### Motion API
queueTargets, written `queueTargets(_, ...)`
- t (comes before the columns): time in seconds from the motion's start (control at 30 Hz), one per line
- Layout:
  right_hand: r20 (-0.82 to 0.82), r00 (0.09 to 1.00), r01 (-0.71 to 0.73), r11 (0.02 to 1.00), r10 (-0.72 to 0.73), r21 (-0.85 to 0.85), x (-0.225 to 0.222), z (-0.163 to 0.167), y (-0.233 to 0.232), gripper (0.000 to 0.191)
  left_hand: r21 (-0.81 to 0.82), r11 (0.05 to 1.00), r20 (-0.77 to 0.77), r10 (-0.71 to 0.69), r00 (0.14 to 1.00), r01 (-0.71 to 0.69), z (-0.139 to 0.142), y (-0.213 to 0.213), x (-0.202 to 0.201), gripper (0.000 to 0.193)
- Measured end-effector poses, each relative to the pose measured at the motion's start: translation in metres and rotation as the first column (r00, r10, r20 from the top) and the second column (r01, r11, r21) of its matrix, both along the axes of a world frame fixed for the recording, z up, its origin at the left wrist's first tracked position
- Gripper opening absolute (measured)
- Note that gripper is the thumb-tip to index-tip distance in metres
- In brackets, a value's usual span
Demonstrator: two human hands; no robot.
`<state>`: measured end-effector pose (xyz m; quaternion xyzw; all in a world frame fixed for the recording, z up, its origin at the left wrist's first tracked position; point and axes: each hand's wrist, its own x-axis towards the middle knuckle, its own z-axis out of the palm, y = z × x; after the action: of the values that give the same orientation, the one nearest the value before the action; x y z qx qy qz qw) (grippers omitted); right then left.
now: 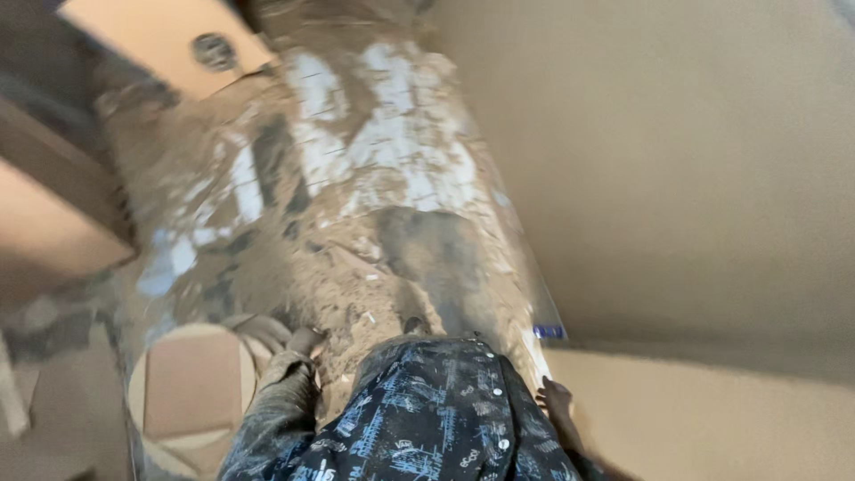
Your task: The person holds a large wooden furniture panel and aligns thin wooden strips along its edges, pressing them into place and checking the fit. They then lift and reposition the panel on the workbench, continuing to fit the strips around its perimeter.
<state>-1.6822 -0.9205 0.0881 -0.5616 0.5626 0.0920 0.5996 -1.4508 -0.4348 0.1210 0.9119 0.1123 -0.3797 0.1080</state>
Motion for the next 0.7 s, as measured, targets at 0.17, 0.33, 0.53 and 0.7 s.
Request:
queueTargets(0.17, 0.243, 0.621, -0.6, 0.651, 0.745, -0.465, 0.142, 0.005, 0.069, 0.043, -0.037, 0.945, 0.242, 0.323, 0.915, -0.324, 0.001, 0.111, 0.016, 0.057)
queueTargets(0.33, 0.142, 0.683, -0.73, 0.678, 0.717, 0.088, 0.284, 0.003, 0.135, 0.041, -0.087, 0.859, 0.313, 0.504, 0.805, -0.504, -0.022, 0.152, 0.007, 0.061)
queueTargets(0.53, -0.11, 0.663, -0.737, 0.671, 0.741, 0.079, 0.436, -0.001, 0.22, 0.033, -0.097, 0.755, -0.107, 0.639, 0.761, -0.648, -0.042, 0.187, -0.025, 0.052)
queueTargets(0.7, -0.074, 0.536, -0.835, 0.541, 0.841, 0.099, 0.584, -0.018, 0.322, 0.036, 0.014, 0.527, -0.166, 0.839, 0.518, -0.85, -0.024, 0.254, 0.014, 0.045)
